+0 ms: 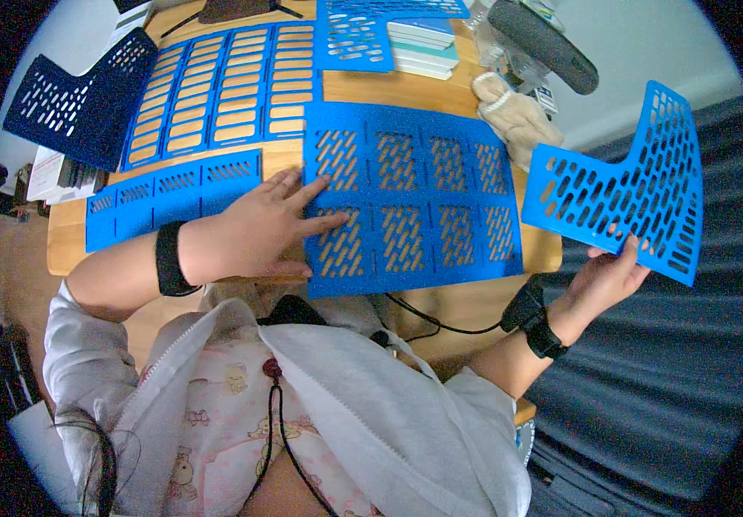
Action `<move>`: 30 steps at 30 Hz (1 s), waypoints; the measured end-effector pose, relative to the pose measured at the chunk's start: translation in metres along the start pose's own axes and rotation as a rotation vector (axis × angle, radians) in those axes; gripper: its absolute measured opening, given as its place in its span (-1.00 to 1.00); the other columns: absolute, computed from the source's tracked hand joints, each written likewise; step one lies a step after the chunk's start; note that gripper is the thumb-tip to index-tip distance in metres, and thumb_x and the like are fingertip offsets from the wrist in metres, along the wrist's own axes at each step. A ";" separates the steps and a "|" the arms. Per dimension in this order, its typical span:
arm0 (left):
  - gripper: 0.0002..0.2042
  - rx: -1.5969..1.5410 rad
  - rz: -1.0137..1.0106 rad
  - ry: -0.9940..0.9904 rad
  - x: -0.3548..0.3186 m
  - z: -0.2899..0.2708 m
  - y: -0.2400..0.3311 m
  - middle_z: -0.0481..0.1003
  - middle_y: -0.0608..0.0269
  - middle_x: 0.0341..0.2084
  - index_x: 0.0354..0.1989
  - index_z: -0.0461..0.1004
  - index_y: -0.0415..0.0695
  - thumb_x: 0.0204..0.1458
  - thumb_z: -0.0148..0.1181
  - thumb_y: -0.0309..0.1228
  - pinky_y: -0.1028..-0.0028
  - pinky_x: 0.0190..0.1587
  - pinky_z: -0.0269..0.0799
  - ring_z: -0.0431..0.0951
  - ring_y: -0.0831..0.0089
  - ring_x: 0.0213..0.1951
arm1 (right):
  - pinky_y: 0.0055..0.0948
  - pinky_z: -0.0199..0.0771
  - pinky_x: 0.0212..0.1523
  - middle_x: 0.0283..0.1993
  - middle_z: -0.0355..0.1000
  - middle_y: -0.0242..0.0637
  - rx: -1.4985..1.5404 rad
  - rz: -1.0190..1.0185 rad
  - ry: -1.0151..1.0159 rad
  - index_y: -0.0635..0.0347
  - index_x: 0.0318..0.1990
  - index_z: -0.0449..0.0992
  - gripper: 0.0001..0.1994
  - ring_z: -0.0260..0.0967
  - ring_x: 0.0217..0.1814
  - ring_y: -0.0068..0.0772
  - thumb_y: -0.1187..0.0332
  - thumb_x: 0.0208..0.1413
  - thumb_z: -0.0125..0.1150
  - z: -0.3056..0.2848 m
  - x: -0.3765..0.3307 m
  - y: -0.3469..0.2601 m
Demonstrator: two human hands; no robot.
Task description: The person assembles multiple blue plastic slotted panels on a wooden desk. They pick up panels, align edges, and interlock them to form a larger structure, repeatedly adjusting and repositioning pieces throughout the clip.
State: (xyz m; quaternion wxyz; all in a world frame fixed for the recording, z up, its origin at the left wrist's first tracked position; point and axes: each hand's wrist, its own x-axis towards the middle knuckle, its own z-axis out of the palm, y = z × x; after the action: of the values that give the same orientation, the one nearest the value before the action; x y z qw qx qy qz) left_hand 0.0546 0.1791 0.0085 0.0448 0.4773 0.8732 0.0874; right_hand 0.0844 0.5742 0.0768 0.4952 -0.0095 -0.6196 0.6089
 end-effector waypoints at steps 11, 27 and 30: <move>-0.30 0.030 0.009 0.008 0.019 0.009 0.007 0.07 -0.21 0.14 0.19 0.13 0.14 -0.17 0.15 0.07 0.07 0.19 0.01 0.17 -0.28 0.07 | -0.68 0.25 -0.73 -0.30 0.39 -0.23 -0.046 0.007 -0.020 0.23 -0.08 0.27 -0.79 0.37 -0.43 -0.51 0.47 0.11 -0.06 -0.006 0.000 0.008; -0.27 0.114 -0.020 0.043 0.013 -0.009 0.015 0.09 -0.11 0.15 0.19 0.10 -0.09 -0.14 0.15 0.01 0.16 0.16 0.05 0.16 -0.06 0.13 | -0.64 0.33 -0.69 -0.25 0.37 -0.23 0.047 0.130 -0.283 0.20 -0.07 0.24 -0.77 0.37 -0.36 -0.40 0.46 0.11 -0.02 0.028 -0.021 0.010; -0.30 -0.020 -0.063 0.097 -0.019 -0.034 0.003 0.09 -0.13 0.16 0.18 0.09 -0.19 -0.10 0.15 -0.07 0.17 0.17 0.06 0.14 -0.04 0.16 | -0.63 0.37 -0.67 -0.23 0.36 -0.22 0.064 0.157 -0.490 0.23 -0.05 0.22 -0.76 0.37 -0.36 -0.42 0.48 0.11 -0.04 0.038 -0.025 0.008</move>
State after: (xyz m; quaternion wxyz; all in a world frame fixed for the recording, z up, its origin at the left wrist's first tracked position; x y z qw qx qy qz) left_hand 0.0619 0.1605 0.0420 0.0099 0.4445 0.8879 0.1179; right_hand 0.0688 0.5321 0.0642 0.2817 0.1059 -0.6989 0.6489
